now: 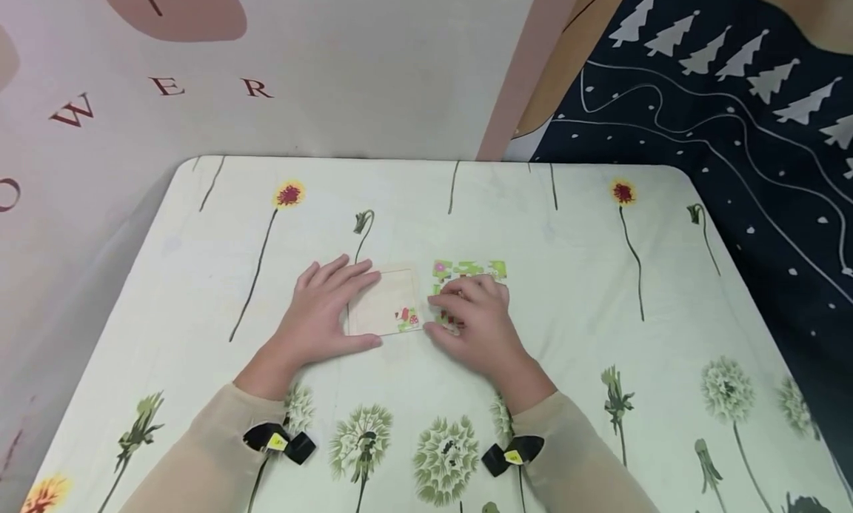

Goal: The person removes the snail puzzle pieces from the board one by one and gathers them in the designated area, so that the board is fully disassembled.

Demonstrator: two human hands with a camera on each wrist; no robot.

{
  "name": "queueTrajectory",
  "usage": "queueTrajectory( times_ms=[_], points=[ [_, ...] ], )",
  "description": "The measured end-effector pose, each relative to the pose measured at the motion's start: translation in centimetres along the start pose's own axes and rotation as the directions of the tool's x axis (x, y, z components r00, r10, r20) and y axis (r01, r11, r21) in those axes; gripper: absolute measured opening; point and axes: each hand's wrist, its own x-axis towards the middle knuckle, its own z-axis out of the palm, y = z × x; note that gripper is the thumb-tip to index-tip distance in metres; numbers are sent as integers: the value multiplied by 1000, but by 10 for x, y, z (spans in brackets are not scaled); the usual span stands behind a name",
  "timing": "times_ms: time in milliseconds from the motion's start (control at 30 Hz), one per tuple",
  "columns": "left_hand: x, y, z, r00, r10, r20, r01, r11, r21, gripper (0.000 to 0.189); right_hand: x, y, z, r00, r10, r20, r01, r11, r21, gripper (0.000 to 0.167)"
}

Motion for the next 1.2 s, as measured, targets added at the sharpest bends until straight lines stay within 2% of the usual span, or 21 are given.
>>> queueTrajectory(
  times_ms=[200, 433, 867, 1200],
  points=[
    [-1, 0, -1, 1000, -4, 6, 4, 1000, 3, 102, 6, -11, 17, 998, -29, 49, 32, 997, -72, 35],
    [0, 0, 0, 1000, -7, 13, 7, 1000, 10, 101, 9, -17, 24, 998, -8, 70, 16, 993, -115, 39],
    [0, 1, -1, 1000, -11, 18, 11, 1000, 0, 106, 10, -22, 25, 991, 99, 92, -93, 993, -69, 34],
    [0, 1, -1, 1000, -9, 18, 9, 1000, 15, 106, 10, -20, 27, 989, 143, 43, -142, 990, -23, 30]
  ],
)
